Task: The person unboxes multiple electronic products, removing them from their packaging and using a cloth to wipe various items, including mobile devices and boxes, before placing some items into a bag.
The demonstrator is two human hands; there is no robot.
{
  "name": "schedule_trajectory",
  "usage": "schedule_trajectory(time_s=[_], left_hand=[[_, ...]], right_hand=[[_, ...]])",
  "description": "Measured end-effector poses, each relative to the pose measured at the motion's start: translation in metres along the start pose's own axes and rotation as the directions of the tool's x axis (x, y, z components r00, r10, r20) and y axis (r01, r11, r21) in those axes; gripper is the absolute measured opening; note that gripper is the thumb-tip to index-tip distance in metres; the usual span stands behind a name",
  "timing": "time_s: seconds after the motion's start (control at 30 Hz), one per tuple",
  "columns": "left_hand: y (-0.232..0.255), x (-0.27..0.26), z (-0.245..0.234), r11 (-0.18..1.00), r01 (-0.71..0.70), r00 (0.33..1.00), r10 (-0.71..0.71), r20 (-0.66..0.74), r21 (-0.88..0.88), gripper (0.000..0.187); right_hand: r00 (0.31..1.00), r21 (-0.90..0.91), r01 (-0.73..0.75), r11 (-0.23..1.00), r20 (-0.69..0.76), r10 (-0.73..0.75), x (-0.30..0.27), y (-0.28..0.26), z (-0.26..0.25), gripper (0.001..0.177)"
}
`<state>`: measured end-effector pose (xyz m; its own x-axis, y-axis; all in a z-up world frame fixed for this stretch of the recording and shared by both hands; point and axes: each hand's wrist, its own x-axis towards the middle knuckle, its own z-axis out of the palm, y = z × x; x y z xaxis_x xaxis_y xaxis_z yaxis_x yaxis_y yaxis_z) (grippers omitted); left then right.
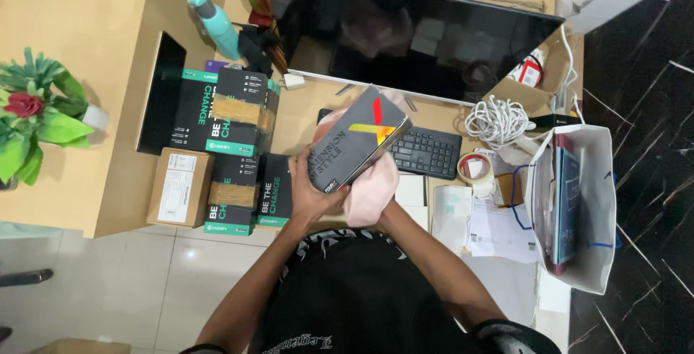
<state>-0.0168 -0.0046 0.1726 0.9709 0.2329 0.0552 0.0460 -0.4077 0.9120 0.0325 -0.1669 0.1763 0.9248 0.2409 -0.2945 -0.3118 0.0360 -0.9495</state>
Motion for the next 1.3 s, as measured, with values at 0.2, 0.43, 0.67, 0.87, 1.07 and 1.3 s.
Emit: schedule_trajectory(time_s=[0.2,0.43,0.67,0.87,1.07,1.3], left_hand=[[0.029,0.025,-0.031,0.980,-0.161,0.969,0.180,-0.170,0.118,0.109],[0.010,0.060,-0.126,0.952,-0.082,0.888,0.204,-0.411,0.296,0.102],[-0.043,0.094,-0.173,0.867,0.097,0.791,0.232,-0.567,0.490,0.100],[-0.069,0.105,-0.170,0.869,0.147,0.767,0.202,-0.609,0.473,0.099],[-0.079,0.112,-0.169,0.771,0.256,0.806,0.161,-0.569,0.582,0.102],[-0.093,0.106,-0.162,0.613,0.207,0.853,0.269,-0.448,0.763,0.076]], right_hand=[[0.957,-0.167,0.021,0.986,0.289,0.029,-0.007,0.003,0.041,0.042],[0.922,-0.436,0.213,0.874,0.386,-0.033,0.031,-0.008,0.039,0.042],[0.951,-0.804,0.192,0.563,0.293,0.095,0.063,-0.001,0.008,0.043],[0.954,-0.773,0.061,0.631,0.231,0.191,0.074,-0.005,0.020,0.049],[0.943,-0.764,0.026,0.644,0.232,0.237,0.075,0.016,0.016,0.050],[0.943,-0.690,-0.040,0.722,0.214,0.256,0.058,0.036,0.002,0.051]])
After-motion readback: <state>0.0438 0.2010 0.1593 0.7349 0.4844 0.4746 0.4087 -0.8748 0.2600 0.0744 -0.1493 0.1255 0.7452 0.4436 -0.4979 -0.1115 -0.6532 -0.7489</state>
